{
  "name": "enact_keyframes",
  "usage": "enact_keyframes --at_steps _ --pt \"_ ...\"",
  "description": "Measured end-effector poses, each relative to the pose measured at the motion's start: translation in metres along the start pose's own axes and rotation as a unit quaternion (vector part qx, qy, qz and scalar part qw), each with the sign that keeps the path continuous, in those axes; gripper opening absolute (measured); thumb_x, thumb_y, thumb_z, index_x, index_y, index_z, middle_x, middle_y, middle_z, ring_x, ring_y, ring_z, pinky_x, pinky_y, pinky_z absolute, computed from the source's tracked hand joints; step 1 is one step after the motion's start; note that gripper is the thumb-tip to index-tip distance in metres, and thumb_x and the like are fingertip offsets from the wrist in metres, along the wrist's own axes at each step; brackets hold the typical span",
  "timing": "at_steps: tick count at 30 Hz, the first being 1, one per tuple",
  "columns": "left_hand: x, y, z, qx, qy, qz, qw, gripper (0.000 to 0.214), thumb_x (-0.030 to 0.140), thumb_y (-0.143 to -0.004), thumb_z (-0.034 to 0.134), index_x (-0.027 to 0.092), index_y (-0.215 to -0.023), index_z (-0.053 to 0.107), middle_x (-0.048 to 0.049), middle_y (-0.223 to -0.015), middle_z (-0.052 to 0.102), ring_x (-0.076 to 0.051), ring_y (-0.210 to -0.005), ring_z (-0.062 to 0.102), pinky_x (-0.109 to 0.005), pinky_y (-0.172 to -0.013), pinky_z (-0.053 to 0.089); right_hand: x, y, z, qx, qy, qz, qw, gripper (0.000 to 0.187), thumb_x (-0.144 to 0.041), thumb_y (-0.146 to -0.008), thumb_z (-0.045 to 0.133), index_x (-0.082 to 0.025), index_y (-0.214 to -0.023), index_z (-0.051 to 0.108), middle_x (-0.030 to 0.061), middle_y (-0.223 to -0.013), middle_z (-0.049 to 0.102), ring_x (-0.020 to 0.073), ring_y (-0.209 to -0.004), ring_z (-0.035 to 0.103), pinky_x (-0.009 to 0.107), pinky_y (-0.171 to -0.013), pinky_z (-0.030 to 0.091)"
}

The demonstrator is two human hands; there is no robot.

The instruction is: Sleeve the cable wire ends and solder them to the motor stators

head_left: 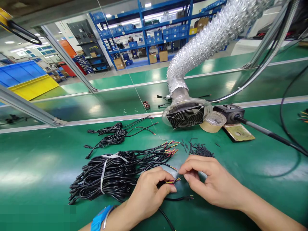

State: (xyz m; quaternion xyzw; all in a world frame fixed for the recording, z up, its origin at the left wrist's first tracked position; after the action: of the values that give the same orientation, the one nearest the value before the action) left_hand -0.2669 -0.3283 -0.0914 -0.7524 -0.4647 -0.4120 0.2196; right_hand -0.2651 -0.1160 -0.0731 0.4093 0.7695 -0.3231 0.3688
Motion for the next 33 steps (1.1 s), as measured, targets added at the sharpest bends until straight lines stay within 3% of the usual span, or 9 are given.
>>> enact_keyframes --at_steps 11,14,16,19,22,27,29,33 --pt "-0.003 0.000 0.004 -0.015 -0.011 -0.022 1.000 0.009 0.012 -0.079 0.072 0.021 -0.078 0.070 0.0026 -0.078 0.068 -0.014 -0.075 0.060 -0.022 -0.071 0.044 0.001 -0.002 0.019 -0.038 0.010 -0.023 0.999 0.027 -0.004 -0.082 0.052 -0.019 -0.099 0.067 0.0001 -0.079 0.064 0.0113 -0.067 0.057 0.021 -0.062 0.044" --pt "-0.005 0.001 0.005 -0.008 0.008 -0.045 0.999 0.010 0.014 -0.078 0.073 0.020 -0.078 0.065 0.0040 -0.077 0.067 -0.013 -0.072 0.059 -0.021 -0.069 0.043 0.008 -0.004 -0.002 -0.036 0.041 -0.013 0.998 0.025 -0.008 -0.083 0.057 -0.020 -0.103 0.066 0.0015 -0.088 0.065 0.0135 -0.077 0.059 0.023 -0.069 0.046" --pt "-0.005 0.002 0.005 -0.006 0.019 -0.056 0.998 0.011 0.016 -0.078 0.073 0.020 -0.078 0.063 0.0048 -0.075 0.066 -0.012 -0.070 0.058 -0.021 -0.068 0.043 0.014 -0.003 -0.027 -0.032 0.107 0.033 0.993 0.016 -0.014 -0.084 0.061 -0.021 -0.097 0.066 0.0022 -0.093 0.065 0.0163 -0.083 0.058 0.028 -0.075 0.046" --pt "-0.006 0.003 0.005 -0.006 0.022 -0.059 0.998 0.012 0.019 -0.079 0.072 0.020 -0.076 0.061 0.0050 -0.074 0.065 -0.012 -0.069 0.056 -0.021 -0.067 0.042 0.025 -0.001 -0.052 -0.095 0.203 0.075 0.972 0.006 -0.018 -0.087 0.060 -0.022 -0.084 0.063 0.0020 -0.087 0.063 0.0213 -0.089 0.055 0.034 -0.078 0.044" --pt "-0.007 0.003 0.004 -0.006 0.021 -0.057 0.998 0.010 0.021 -0.082 0.070 0.020 -0.078 0.061 0.0047 -0.074 0.063 -0.012 -0.069 0.055 -0.021 -0.067 0.041 0.032 0.001 -0.050 -0.158 0.256 0.084 0.950 0.013 -0.011 -0.086 0.055 -0.021 -0.079 0.060 0.0027 -0.084 0.060 0.0223 -0.087 0.054 0.037 -0.078 0.043" --pt "-0.005 0.002 0.002 -0.006 0.019 -0.048 0.999 0.007 0.020 -0.084 0.065 0.020 -0.079 0.060 0.0042 -0.074 0.061 -0.012 -0.069 0.053 -0.022 -0.068 0.040 0.036 0.003 -0.033 -0.170 0.320 0.076 0.929 0.020 -0.010 -0.090 0.046 -0.019 -0.073 0.050 0.0051 -0.080 0.054 0.0238 -0.082 0.052 0.038 -0.074 0.041" --pt "-0.005 0.002 0.001 -0.007 0.018 -0.048 0.999 0.008 0.020 -0.085 0.064 0.019 -0.078 0.060 0.0043 -0.073 0.060 -0.012 -0.068 0.052 -0.022 -0.067 0.039 0.033 0.004 -0.034 -0.165 0.304 0.077 0.935 0.021 -0.010 -0.092 0.042 -0.019 -0.073 0.045 0.0042 -0.079 0.052 0.0225 -0.079 0.051 0.036 -0.072 0.041" --pt "-0.003 0.003 0.000 -0.008 0.020 -0.043 0.999 0.008 0.020 -0.086 0.062 0.019 -0.078 0.059 0.0043 -0.072 0.059 -0.012 -0.068 0.051 -0.022 -0.067 0.038 0.018 0.003 -0.035 -0.103 0.169 0.072 0.978 0.015 -0.020 -0.099 0.041 -0.021 -0.085 0.046 0.0009 -0.083 0.054 0.0170 -0.076 0.051 0.030 -0.069 0.042"
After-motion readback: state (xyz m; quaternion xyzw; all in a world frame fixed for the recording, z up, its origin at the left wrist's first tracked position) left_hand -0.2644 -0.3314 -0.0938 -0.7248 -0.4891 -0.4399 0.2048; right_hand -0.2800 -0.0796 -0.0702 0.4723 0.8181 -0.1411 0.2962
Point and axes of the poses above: each hand's wrist, its own y-axis away from the middle knuckle, its own z-axis out of the palm, x = y × z, the point moved 1 cm from there along -y, towards the middle knuckle
